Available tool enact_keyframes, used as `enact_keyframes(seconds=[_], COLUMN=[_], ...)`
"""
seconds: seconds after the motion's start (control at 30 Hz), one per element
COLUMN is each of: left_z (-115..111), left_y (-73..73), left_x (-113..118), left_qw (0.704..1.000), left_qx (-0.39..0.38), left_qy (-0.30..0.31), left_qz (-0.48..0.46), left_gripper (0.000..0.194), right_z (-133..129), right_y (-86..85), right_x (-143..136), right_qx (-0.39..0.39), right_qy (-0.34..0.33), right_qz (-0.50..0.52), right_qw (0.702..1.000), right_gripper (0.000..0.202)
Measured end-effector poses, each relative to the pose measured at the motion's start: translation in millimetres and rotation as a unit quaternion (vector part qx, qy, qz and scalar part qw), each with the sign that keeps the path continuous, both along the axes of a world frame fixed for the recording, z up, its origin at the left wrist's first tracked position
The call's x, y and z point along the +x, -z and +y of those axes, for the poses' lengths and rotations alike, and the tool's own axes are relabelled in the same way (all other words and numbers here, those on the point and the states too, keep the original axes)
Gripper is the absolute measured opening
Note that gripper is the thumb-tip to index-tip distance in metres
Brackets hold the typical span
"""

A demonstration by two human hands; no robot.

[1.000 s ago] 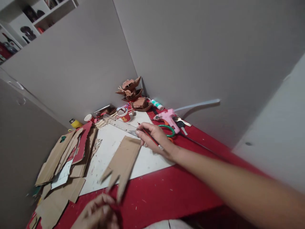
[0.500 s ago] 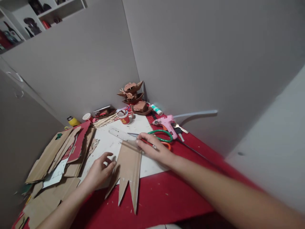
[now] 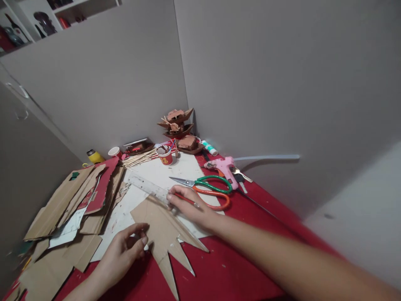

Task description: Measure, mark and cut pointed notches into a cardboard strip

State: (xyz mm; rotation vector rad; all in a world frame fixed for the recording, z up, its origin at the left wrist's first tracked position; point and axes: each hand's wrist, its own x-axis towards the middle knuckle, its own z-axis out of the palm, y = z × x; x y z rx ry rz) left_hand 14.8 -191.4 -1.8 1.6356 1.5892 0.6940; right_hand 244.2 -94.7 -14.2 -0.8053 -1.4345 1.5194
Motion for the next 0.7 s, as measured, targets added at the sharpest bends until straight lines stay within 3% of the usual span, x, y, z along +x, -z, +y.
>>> enact_keyframes(seconds=[0.2, 0.37, 0.5, 0.6, 0.7], left_z=[12, 24, 32, 36, 38], left_y=[-1.8, 1.0, 1.2, -1.1, 1.2], left_x=[-17, -14, -19, -24, -24], left_qw=[0.985, 0.974, 0.964, 0.938, 0.894], left_qx=[0.127, 0.163, 0.188, 0.273, 0.356], left_qy=[-0.013, 0.033, 0.074, 0.101, 0.142], left_qz=[0.115, 0.154, 0.171, 0.188, 0.231], left_gripper=[0.044, 0.044, 0.034, 0.027, 0.038], right_z=[-5, -7, -10, -15, -20], right_y=[-2.3, -2.6, 7.3, 14.0, 13.0], right_x=[18, 18, 17, 15, 11], right_qx=[-0.025, -0.060, -0.098, -0.094, -0.046], right_qy=[0.021, 0.014, 0.016, 0.025, 0.006], right_qz=[-0.022, -0.055, -0.087, -0.110, -0.149], right_qw=[0.999, 0.997, 0.991, 0.989, 0.988], right_gripper=[0.035, 0.038, 0.037, 0.036, 0.034])
